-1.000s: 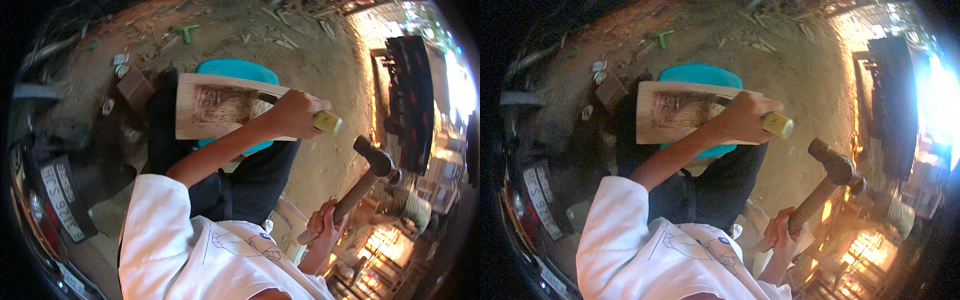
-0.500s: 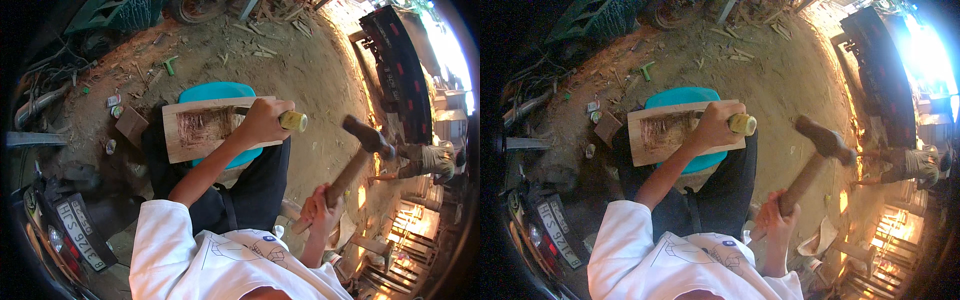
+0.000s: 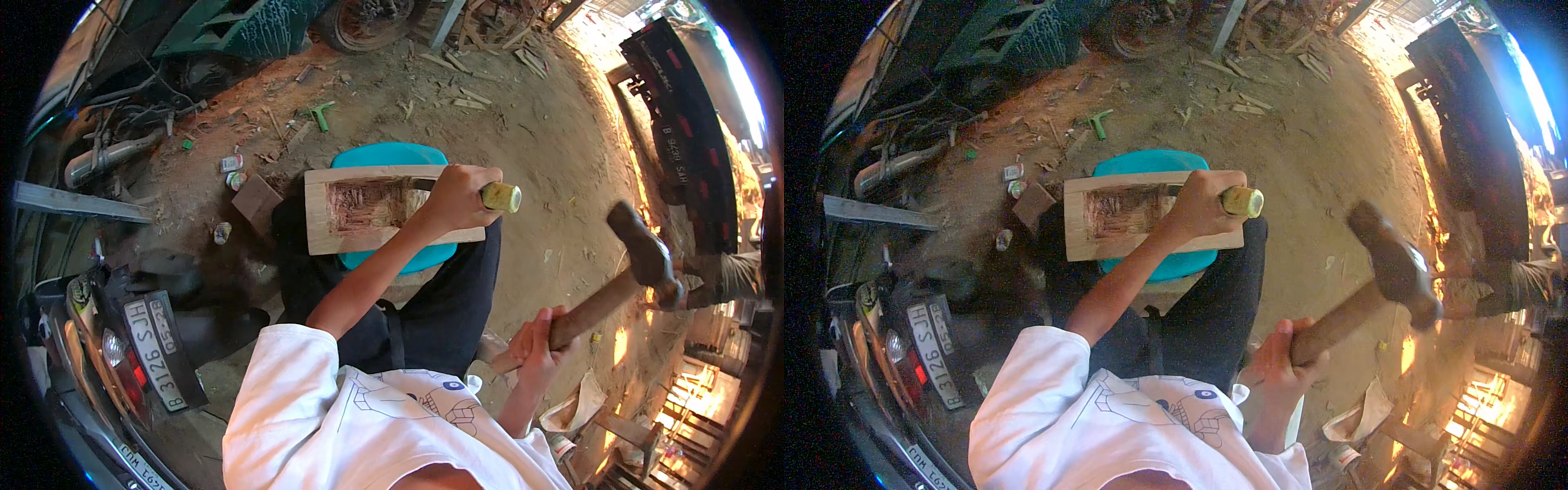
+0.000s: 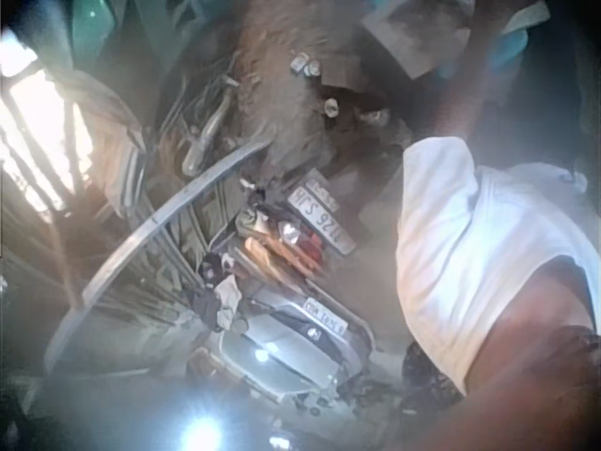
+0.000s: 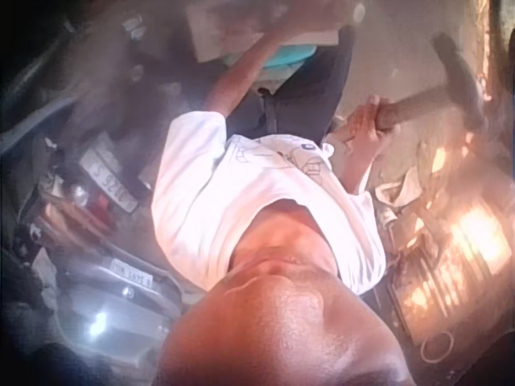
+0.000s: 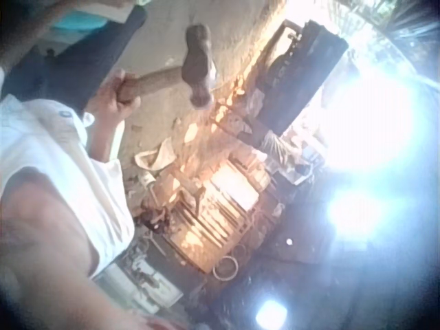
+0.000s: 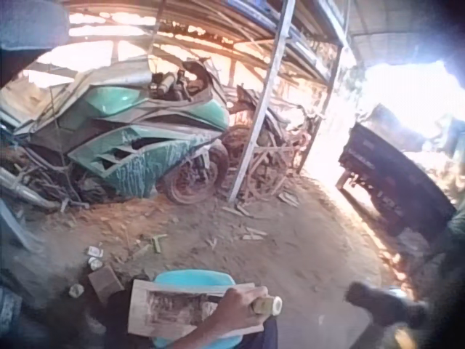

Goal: The person carves a rectangular wooden block using a chisel and hammer. They repeatedly strike the chisel to remove wood shavings and deepen a recessed area on the block's surface.

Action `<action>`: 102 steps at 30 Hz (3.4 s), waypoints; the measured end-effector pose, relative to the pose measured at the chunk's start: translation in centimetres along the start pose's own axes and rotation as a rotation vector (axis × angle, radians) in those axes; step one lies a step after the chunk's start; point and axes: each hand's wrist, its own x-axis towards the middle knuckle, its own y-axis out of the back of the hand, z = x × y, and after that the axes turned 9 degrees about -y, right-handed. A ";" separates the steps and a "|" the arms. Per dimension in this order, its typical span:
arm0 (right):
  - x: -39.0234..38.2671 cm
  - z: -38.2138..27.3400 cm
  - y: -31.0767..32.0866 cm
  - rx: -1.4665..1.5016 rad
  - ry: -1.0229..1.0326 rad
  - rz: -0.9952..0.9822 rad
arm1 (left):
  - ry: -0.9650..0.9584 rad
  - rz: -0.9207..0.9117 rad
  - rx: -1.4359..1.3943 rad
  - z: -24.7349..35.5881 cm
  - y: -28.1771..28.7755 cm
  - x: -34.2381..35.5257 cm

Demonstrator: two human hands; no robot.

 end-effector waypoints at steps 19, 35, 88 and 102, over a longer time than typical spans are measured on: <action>2.2 0.8 -0.4 -0.283 -0.217 -0.146 | 0.096 0.051 0.044 0.4 -0.4 1.0; 1.7 -1.2 -0.8 0.012 -0.174 -0.037 | 0.103 0.053 0.031 -0.3 0.0 0.6; 1.5 -0.1 -1.6 -0.049 -0.295 -0.162 | 0.144 0.173 -0.020 0.3 1.0 0.8; 1.6 -2.2 -0.7 -0.066 -0.009 -0.007 | 0.154 0.139 0.011 -0.3 0.5 0.6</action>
